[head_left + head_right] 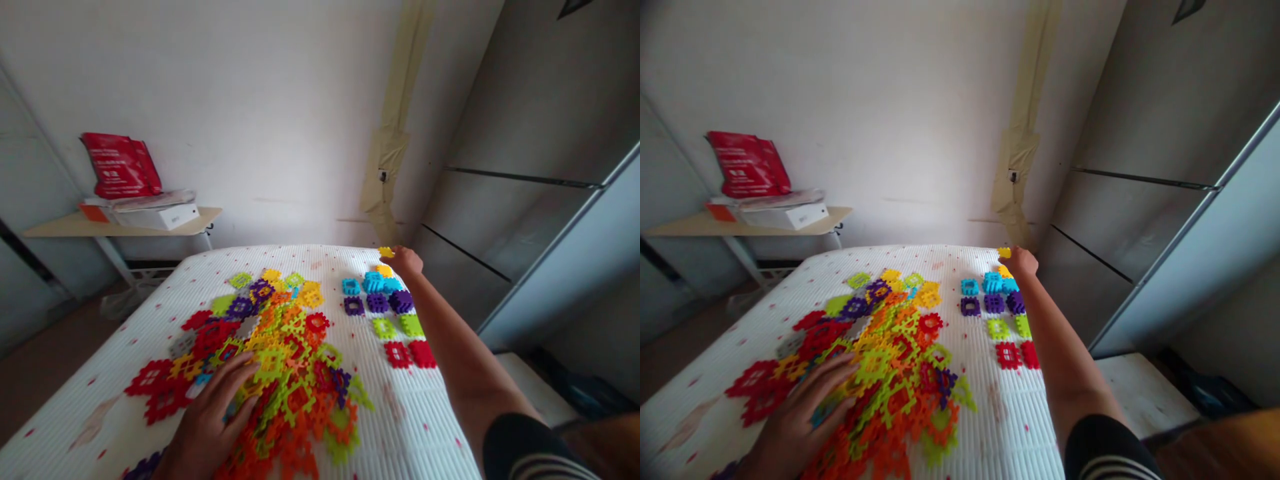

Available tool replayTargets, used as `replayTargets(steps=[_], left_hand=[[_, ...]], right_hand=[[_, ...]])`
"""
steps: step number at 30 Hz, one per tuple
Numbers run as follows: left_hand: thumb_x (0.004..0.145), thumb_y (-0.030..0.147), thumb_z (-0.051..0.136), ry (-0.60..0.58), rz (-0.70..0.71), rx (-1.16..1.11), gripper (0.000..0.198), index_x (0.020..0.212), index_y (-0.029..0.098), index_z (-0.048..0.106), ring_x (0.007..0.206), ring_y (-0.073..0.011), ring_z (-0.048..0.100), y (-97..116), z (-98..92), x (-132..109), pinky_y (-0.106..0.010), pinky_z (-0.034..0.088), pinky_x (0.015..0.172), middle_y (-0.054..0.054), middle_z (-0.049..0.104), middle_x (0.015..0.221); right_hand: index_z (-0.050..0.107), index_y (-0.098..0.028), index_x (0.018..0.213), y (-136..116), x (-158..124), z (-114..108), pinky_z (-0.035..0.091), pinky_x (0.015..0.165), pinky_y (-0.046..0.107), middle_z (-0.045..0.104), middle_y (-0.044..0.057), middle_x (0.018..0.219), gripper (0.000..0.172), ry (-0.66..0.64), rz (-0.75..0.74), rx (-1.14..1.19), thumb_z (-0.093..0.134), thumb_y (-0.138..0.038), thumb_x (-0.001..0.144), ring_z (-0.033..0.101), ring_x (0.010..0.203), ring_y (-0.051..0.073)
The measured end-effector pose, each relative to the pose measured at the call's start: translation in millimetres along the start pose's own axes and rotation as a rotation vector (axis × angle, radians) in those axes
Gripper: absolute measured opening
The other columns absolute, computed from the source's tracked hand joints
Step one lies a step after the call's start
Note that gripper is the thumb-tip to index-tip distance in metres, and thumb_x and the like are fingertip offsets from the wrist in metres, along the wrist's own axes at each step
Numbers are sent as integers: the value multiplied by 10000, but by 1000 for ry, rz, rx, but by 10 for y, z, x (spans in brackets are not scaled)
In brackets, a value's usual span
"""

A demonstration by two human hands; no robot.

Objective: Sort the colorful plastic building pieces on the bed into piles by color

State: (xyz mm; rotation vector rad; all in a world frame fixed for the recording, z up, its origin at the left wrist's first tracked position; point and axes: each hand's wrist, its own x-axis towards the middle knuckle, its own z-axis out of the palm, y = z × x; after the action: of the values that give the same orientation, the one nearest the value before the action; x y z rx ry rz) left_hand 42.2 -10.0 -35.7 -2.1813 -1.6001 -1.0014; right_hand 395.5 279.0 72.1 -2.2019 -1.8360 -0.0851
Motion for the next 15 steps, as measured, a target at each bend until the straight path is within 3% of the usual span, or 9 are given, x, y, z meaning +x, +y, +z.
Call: replayTargets(steps=[4,15], left_hand=[[791,361,556,-10,-38,-3,321,1104,289,573,1019,-178,619,-35,-2,-24,-271,522,851,-16,625,1152],[795,355,558,-46,-63,-22,317,1104,289,578,1057,-186,598,-68,40,-82,-287,506,888,-24,600,1193]], right_hand=[[638,-166,1099,31,148,233,485,745,308,635,162,1075,520,-139,82,-76,616,-535,733,602,1005,251],[624,-113,1119,-2,211,494,483,765,331,627,203,1069,576,-174,84,-109,672,-503,698,600,1014,266]])
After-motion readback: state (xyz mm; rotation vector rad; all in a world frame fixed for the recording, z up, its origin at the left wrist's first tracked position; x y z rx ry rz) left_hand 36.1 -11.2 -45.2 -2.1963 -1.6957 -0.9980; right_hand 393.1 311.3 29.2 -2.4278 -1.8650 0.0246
